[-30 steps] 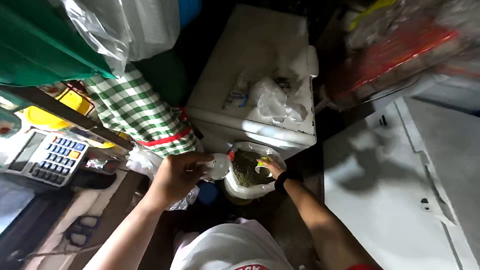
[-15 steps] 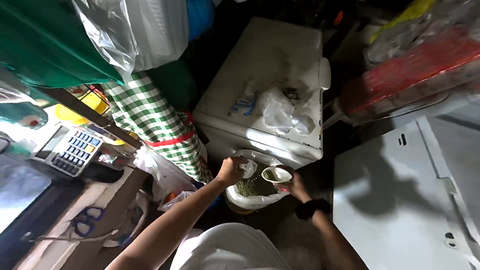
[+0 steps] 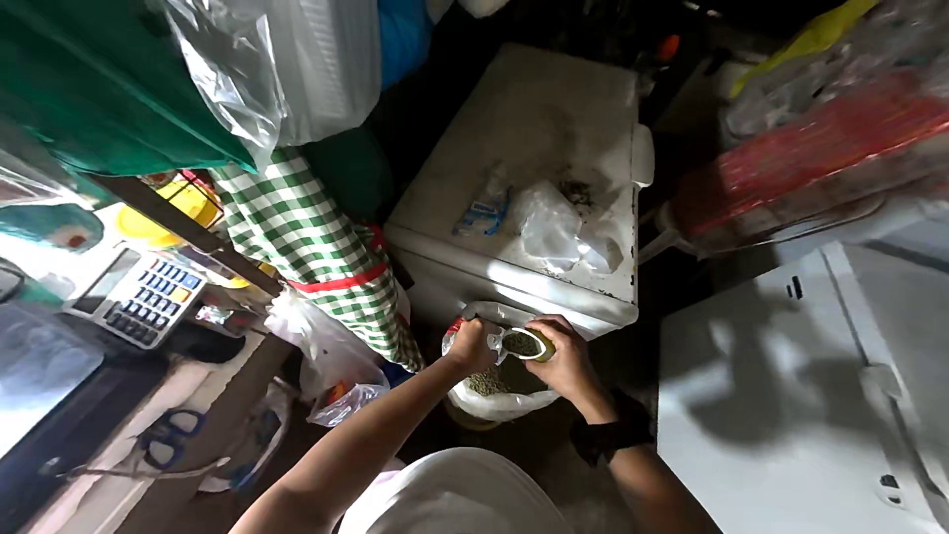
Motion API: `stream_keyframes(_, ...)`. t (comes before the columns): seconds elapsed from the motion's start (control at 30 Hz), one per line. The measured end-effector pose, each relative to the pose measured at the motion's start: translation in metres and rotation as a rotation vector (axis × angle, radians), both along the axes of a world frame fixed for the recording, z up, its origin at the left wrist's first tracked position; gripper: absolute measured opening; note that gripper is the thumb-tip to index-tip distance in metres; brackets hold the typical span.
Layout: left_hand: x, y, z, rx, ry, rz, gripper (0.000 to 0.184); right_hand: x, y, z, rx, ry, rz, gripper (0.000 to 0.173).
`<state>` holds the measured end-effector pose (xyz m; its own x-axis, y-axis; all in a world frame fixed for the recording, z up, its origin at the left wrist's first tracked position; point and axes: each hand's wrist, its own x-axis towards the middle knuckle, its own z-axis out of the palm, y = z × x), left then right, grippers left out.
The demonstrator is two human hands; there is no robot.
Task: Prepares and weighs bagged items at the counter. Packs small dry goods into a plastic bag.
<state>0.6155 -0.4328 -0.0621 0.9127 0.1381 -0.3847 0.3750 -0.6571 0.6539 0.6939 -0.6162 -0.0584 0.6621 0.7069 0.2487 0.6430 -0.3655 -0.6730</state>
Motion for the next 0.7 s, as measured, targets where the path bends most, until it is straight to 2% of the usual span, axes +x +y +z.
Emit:
stream_keyframes(0.27, -0.004, 0.017, -0.007, -0.026, -0.068, 0.026, 0.043, -0.004, 0.029, 0.017, -0.195, -0.012, 0.053, 0.044)
stream_keyframes(0.7, -0.008, 0.025, -0.008, -0.047, -0.097, 0.02, 0.04, -0.012, 0.052, 0.041, -0.439, -0.081, 0.105, 0.048)
